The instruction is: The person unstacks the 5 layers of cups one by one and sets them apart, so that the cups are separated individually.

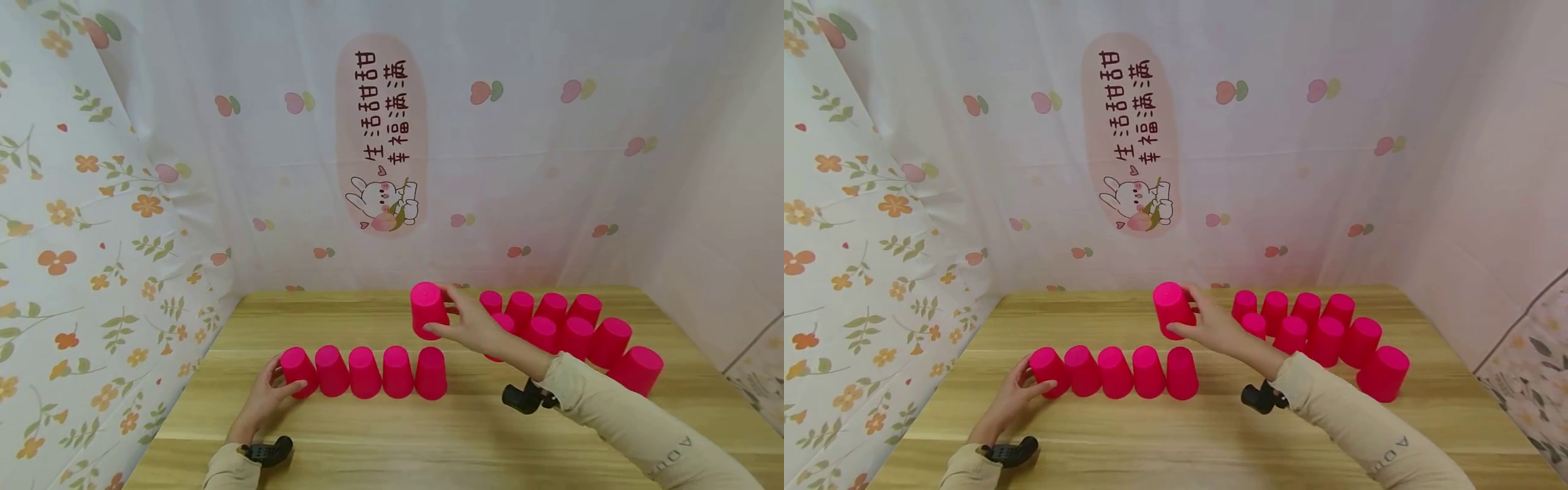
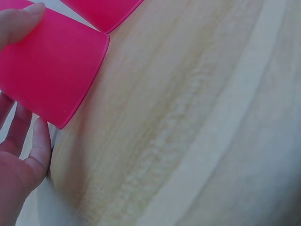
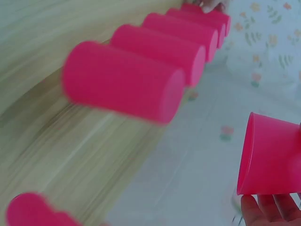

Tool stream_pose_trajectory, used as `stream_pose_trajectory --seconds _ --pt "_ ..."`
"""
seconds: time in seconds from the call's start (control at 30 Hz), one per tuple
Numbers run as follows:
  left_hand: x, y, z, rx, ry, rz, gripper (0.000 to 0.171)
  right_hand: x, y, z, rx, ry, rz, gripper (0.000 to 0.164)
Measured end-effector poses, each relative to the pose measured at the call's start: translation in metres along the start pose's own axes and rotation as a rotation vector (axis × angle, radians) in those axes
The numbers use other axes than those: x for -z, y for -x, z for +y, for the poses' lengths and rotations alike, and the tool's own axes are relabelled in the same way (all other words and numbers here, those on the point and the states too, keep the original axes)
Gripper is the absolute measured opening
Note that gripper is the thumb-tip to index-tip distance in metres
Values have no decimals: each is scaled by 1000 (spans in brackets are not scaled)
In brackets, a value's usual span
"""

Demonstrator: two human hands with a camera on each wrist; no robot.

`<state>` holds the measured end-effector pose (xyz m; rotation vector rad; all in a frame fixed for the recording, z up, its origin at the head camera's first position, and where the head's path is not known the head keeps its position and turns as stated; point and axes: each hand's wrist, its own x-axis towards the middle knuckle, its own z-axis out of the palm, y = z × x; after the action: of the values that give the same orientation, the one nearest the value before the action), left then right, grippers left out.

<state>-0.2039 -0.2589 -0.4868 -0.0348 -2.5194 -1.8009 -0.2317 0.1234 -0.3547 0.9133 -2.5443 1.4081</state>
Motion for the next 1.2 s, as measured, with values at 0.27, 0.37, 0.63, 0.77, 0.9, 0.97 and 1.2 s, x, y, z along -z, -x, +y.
stream_pose_trajectory --seconds 0.27,0.37,0.63,0.77,0.9,0.97,1.2 --pt "1 2 -1 15 -8 2 64 50 49 31 -114 83 81 63" --pt "2 2 -1 10 -16 7 64 68 69 41 -137 119 126 61" --pt "3 2 -1 29 -1 -12 65 102 123 62 -214 139 241 57" --pt "4 2 1 37 -2 -15 65 110 144 76 -265 130 279 56" --pt "4 2 3 31 -5 -15 66 112 160 93 -305 161 310 56" --pt "4 2 3 27 -7 -15 65 111 167 102 -330 209 322 57" --pt "1 1 3 14 1 -15 63 100 186 126 -412 310 375 61"
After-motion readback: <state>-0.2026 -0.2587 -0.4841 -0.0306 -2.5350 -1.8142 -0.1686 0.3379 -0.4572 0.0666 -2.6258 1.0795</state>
